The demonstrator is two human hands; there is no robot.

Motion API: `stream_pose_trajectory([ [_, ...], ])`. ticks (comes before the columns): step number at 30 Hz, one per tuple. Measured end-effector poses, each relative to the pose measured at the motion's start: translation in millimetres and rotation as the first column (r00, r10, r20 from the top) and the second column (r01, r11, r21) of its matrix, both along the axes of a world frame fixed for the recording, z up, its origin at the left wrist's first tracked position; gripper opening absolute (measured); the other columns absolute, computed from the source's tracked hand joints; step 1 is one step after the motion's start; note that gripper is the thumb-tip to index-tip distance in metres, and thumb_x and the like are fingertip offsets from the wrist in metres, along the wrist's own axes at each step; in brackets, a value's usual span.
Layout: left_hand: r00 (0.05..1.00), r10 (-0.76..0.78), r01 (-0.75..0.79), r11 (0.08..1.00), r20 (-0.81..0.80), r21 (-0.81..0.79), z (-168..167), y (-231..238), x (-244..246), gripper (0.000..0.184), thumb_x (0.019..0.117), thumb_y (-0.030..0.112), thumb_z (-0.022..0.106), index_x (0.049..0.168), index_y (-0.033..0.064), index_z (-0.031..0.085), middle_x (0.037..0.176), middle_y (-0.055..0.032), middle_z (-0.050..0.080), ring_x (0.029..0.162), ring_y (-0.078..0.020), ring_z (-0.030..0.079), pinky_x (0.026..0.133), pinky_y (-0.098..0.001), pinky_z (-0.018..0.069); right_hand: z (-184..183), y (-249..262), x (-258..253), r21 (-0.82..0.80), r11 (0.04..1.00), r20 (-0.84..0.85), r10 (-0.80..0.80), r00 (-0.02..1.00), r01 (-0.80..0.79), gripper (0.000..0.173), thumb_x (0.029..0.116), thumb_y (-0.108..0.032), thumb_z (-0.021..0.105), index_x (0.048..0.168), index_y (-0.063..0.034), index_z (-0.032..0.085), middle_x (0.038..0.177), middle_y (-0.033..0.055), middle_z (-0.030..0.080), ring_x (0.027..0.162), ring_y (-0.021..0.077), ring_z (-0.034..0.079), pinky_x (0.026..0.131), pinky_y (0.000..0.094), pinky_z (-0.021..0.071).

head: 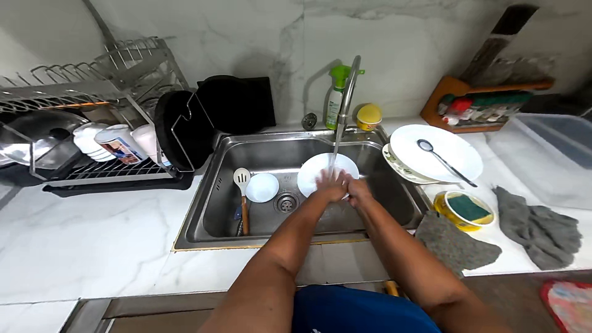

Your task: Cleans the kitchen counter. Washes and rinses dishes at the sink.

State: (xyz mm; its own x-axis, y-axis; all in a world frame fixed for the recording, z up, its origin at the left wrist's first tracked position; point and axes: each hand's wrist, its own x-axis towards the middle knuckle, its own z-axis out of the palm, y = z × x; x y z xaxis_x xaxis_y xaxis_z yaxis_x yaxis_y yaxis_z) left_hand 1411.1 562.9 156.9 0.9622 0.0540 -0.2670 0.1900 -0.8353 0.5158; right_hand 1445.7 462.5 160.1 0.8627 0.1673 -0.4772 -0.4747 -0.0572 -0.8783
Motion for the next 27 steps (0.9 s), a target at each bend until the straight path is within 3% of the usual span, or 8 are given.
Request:
stream_pose_trajectory([
  [3, 0.985, -0.167, 0.163, 0.983, 0.033, 0.084, 4, 26, 4, 0.067, 0.1088, 0.053, 0.036, 0.166, 0.0212, 0.022, 0.174, -0.0071, 0.007, 0.16, -0.0346, 0.0, 0.124, -0.0668, 0.0011, -1, -6, 3, 0.125, 0.992, -0.065, -0.024, 0.998, 0.032, 0.045, 0.1116, -0.038, 0.043, 0.134, 0.0007, 0.052, 0.109, 0.0209, 0.064, 0.085, 0.0279, 0.068, 0.069, 0.0442, 0.0597],
  [7, 0.996, 0.082, -0.089, 0.966, 0.037, 0.243, 1, 32, 10, 0.082, 0.1046, 0.062, 0.038, 0.166, 0.0119, 0.018, 0.173, -0.0175, -0.001, 0.159, -0.0414, -0.003, 0.125, -0.0654, 0.0041, -1, 2, 6, 0.212, 0.977, -0.121, -0.011, 0.993, 0.037, 0.045, 0.1118, -0.036, 0.044, 0.139, -0.0006, 0.047, 0.118, 0.0235, 0.062, 0.094, 0.0318, 0.069, 0.074, 0.0479, 0.061],
  [11, 0.98, -0.153, 0.173, 0.97, -0.124, 0.173, 24, 16, -14, 0.073, 0.1093, 0.055, 0.03, 0.164, 0.0082, 0.023, 0.172, -0.0217, 0.007, 0.158, -0.0452, 0.005, 0.124, -0.065, 0.0128, -8, 2, 15, 0.224, 0.974, -0.091, -0.025, 0.996, 0.045, 0.045, 0.1123, -0.035, 0.042, 0.137, 0.0022, 0.049, 0.115, 0.0209, 0.062, 0.094, 0.0269, 0.065, 0.078, 0.0441, 0.0579],
  [14, 0.945, -0.325, 0.315, 0.883, -0.031, 0.349, 42, 25, -48, 0.063, 0.1105, 0.047, 0.039, 0.151, -0.0011, 0.046, 0.159, -0.0247, 0.04, 0.15, -0.042, 0.035, 0.121, -0.0585, 0.0299, -8, 0, 17, 0.306, 0.948, -0.134, -0.043, 0.99, 0.083, 0.046, 0.1124, -0.034, 0.042, 0.144, -0.0005, 0.043, 0.124, 0.0237, 0.059, 0.101, 0.0306, 0.067, 0.08, 0.0466, 0.0599],
  [17, 0.917, -0.372, 0.261, 0.835, 0.147, 0.484, 48, 49, -71, 0.028, 0.1062, 0.007, 0.046, 0.123, -0.0061, 0.065, 0.126, -0.026, 0.066, 0.122, -0.0434, 0.062, 0.105, -0.0578, 0.0456, -4, 5, 20, 0.36, 0.933, -0.172, 0.091, 0.981, -0.024, 0.042, 0.1116, -0.026, 0.043, 0.147, -0.0044, 0.039, 0.125, 0.0247, 0.058, 0.097, 0.0336, 0.068, 0.075, 0.0473, 0.061],
  [20, 0.948, -0.271, 0.189, 0.904, 0.17, 0.384, 60, 50, -79, 0.025, 0.1045, 0.006, 0.05, 0.12, -0.0053, 0.066, 0.116, -0.0266, 0.069, 0.114, -0.045, 0.065, 0.098, -0.0615, 0.0494, 4, 11, 19, 0.355, 0.921, -0.151, 0.227, 0.962, -0.162, 0.055, 0.1103, -0.048, 0.034, 0.143, -0.0049, 0.043, 0.112, 0.0234, 0.065, 0.082, 0.0311, 0.07, 0.066, 0.0423, 0.0607],
  [23, 0.967, -0.055, 0.011, 0.985, 0.25, 0.172, 76, 41, -77, 0.03, 0.1044, 0.015, 0.056, 0.121, -0.0079, 0.065, 0.117, -0.029, 0.068, 0.117, -0.0447, 0.063, 0.103, -0.0605, 0.0468, 5, 20, 19, 0.352, 0.906, -0.044, 0.265, 0.963, -0.233, 0.086, 0.1015, -0.074, 0.017, 0.154, -0.0085, 0.035, 0.132, 0.0251, 0.059, 0.103, 0.0342, 0.066, 0.083, 0.05, 0.0565],
  [27, 0.9, 0.287, -0.2, 0.94, 0.329, -0.275, 94, 43, -75, 0.029, 0.0993, 0.016, 0.066, 0.11, -0.011, 0.068, 0.106, -0.0271, 0.069, 0.103, -0.0367, 0.066, 0.096, -0.0542, 0.0502, 3, 39, 7, 0.27, 0.936, 0.164, 0.185, 0.969, -0.224, 0.073, 0.1058, -0.066, 0.022, 0.146, -0.0107, 0.048, 0.131, 0.0142, 0.061, 0.112, 0.0248, 0.062, 0.09, 0.0489, 0.0533],
])
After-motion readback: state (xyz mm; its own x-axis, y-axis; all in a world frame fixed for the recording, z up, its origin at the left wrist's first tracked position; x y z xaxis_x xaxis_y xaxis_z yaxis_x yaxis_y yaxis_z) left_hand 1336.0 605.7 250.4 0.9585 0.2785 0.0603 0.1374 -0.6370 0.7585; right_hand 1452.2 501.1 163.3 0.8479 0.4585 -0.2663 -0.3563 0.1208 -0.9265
